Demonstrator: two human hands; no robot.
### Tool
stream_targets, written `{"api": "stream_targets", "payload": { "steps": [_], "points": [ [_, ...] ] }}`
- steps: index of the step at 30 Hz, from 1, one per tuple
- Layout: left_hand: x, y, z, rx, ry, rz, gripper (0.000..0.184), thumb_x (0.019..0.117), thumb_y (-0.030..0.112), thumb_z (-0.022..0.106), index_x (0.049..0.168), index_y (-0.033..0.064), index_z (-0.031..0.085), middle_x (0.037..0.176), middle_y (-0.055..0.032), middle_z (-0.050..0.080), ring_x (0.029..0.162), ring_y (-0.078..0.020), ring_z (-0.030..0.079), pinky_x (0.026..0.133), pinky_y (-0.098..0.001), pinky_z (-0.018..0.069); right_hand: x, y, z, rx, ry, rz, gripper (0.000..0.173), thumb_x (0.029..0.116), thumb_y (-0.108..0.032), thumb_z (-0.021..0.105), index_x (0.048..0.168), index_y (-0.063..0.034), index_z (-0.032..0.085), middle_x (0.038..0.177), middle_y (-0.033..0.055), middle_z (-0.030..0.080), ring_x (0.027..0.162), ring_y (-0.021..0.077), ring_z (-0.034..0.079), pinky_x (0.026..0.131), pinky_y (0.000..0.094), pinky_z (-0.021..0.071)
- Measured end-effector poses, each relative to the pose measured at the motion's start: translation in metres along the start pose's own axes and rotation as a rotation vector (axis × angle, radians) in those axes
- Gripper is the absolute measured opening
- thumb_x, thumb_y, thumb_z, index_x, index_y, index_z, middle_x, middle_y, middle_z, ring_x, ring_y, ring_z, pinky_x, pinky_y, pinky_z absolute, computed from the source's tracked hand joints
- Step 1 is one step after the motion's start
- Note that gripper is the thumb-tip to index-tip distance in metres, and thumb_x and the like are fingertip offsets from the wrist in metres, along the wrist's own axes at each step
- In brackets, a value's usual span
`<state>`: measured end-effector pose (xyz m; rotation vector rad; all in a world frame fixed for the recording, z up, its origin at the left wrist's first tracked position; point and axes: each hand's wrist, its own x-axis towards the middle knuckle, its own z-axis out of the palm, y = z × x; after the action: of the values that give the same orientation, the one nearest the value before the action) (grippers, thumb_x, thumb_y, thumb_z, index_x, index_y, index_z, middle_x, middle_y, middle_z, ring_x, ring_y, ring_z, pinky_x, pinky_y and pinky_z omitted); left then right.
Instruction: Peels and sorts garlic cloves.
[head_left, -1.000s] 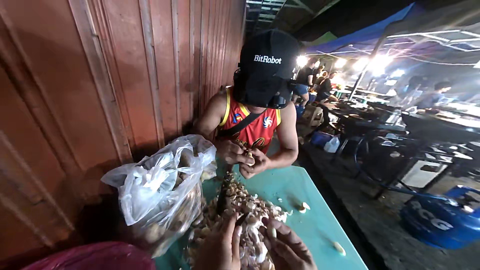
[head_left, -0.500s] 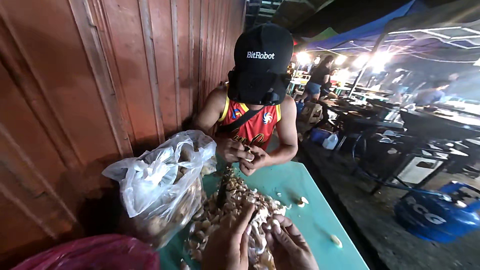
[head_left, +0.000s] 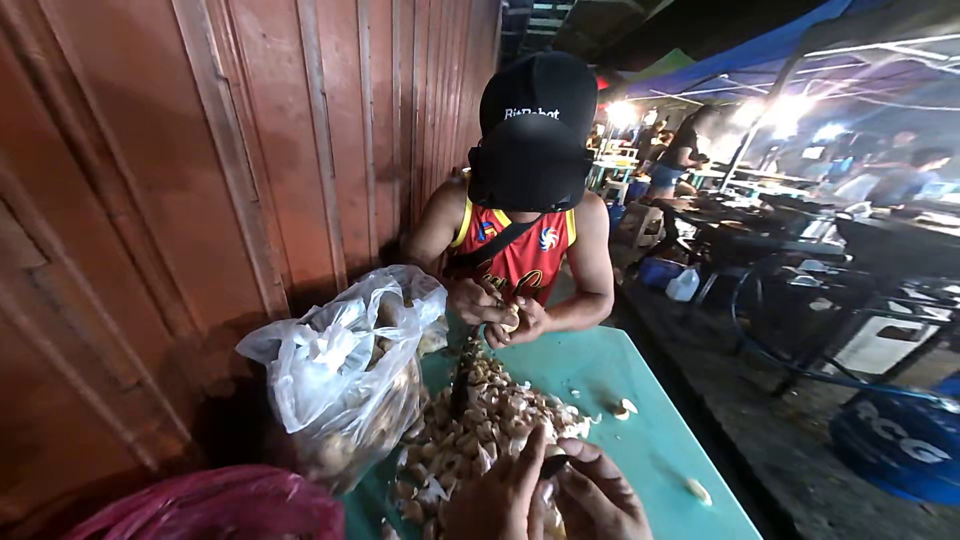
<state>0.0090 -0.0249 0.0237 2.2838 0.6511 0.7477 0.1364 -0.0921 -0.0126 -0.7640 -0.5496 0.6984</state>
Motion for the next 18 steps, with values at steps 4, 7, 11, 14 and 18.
{"api": "stream_targets", "payload": {
  "steps": [4, 7, 11, 14, 18],
  "points": [
    [0.001, 0.001, 0.000, 0.028, 0.006, -0.020, 0.046, 0.1030, 0.014, 0.054, 0.148, 0.0058, 0.055, 0.103, -0.0208, 0.073, 0.082, -0.0382, 0.073, 0.071, -0.0549, 0.0588, 0.000, 0.002, -0.001, 0.061, 0.004, 0.041, 0.024, 0.0862, 0.008, 0.062, 0.096, -0.0105, 0.074, 0.089, 0.0054, 0.076, 0.078, 0.0108, 0.072, 0.075, 0.0287, 0.0617],
    [0.001, 0.000, 0.000, 0.036, 0.020, -0.007, 0.044, 0.1027, 0.012, 0.054, 0.146, 0.0066, 0.058, 0.101, -0.0200, 0.073, 0.081, -0.0370, 0.072, 0.070, -0.0532, 0.0585, -0.001, 0.003, 0.000, 0.103, 0.020, 0.081, 0.022, 0.0863, 0.007, 0.063, 0.093, -0.0104, 0.073, 0.086, 0.0060, 0.075, 0.074, 0.0108, 0.072, 0.072, 0.0279, 0.0613],
    [0.001, 0.000, -0.003, 0.045, 0.046, -0.002, 0.041, 0.1006, 0.009, 0.055, 0.141, 0.0097, 0.064, 0.097, -0.0203, 0.072, 0.078, -0.0368, 0.071, 0.067, -0.0525, 0.0582, -0.002, 0.001, 0.001, 0.132, -0.005, 0.079, 0.020, 0.0853, 0.007, 0.066, 0.094, -0.0088, 0.074, 0.088, 0.0079, 0.075, 0.076, 0.0131, 0.073, 0.074, 0.0300, 0.0625],
    [0.003, -0.003, -0.006, 0.036, 0.049, -0.009, 0.039, 0.1022, 0.012, 0.054, 0.140, 0.0100, 0.065, 0.100, -0.0207, 0.073, 0.083, -0.0381, 0.072, 0.071, -0.0542, 0.0587, -0.001, -0.001, -0.002, 0.112, -0.079, 0.066, 0.022, 0.0860, 0.007, 0.068, 0.099, -0.0095, 0.075, 0.095, 0.0087, 0.076, 0.082, 0.0151, 0.074, 0.079, 0.0329, 0.0627],
    [0.005, -0.006, -0.013, 0.021, 0.042, -0.068, 0.039, 0.1039, 0.012, 0.051, 0.141, 0.0079, 0.063, 0.107, -0.0226, 0.073, 0.091, -0.0411, 0.073, 0.078, -0.0580, 0.0577, -0.001, -0.001, -0.004, 0.100, -0.148, 0.094, 0.032, 0.0892, 0.008, 0.056, 0.105, -0.0095, 0.078, 0.101, 0.0091, 0.077, 0.086, 0.0156, 0.074, 0.080, 0.0338, 0.0624]
  ]
}}
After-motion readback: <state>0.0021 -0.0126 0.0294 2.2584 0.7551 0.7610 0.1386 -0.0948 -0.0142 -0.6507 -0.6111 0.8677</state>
